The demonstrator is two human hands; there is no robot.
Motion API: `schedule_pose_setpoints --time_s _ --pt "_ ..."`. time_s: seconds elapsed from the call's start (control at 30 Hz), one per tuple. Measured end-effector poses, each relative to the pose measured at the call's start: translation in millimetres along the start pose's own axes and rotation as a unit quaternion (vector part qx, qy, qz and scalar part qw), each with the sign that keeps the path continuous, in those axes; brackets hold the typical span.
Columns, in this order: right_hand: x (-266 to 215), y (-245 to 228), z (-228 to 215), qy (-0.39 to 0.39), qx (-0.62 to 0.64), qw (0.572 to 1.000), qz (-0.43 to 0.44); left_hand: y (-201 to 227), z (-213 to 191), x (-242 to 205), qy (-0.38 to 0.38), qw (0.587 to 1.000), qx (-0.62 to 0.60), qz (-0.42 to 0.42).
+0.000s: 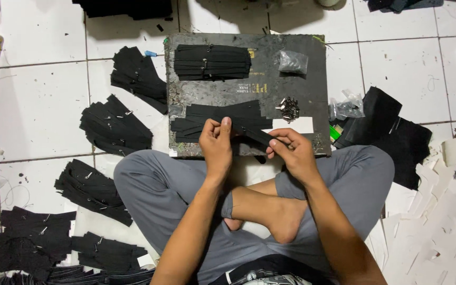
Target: The person sits cross-legged on the floor and attaches metal clips to folded black elastic bands by hand, one band at a time, placing finished bands on the board and picking up new ones from the surrounding piles.
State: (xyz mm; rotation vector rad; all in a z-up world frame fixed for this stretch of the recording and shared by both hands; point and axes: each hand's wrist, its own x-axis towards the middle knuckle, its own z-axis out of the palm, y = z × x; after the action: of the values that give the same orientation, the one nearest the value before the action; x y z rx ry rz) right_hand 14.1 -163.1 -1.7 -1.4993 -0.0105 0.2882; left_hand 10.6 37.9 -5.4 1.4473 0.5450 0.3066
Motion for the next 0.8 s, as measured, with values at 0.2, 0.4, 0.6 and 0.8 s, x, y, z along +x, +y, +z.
schedule_pose_setpoints --time_s 0.2,0.4,0.6,0.8 --pt "17.2 -22.1 8.5 0.009 -0.036 0.999 -0.025 25.9 -12.3 10.9 0.045 0.998 -0.012 0.032" --pt "53.5 -45.1 27.2 -0.004 -0.041 0.997 -0.06 47.1 -26.8 33.8 0.08 0.994 -0.004 0.069" --pt "122.7 -57.5 35.2 -0.003 -0.062 0.991 -0.12 63.8 -38.7 98.1 0.076 0.985 0.078 0.137" --pt "200.6 -26.4 35.7 0.073 -0.382 0.864 -0.32 1.1 -45.9 171.2 0.149 0.937 0.29 0.124"
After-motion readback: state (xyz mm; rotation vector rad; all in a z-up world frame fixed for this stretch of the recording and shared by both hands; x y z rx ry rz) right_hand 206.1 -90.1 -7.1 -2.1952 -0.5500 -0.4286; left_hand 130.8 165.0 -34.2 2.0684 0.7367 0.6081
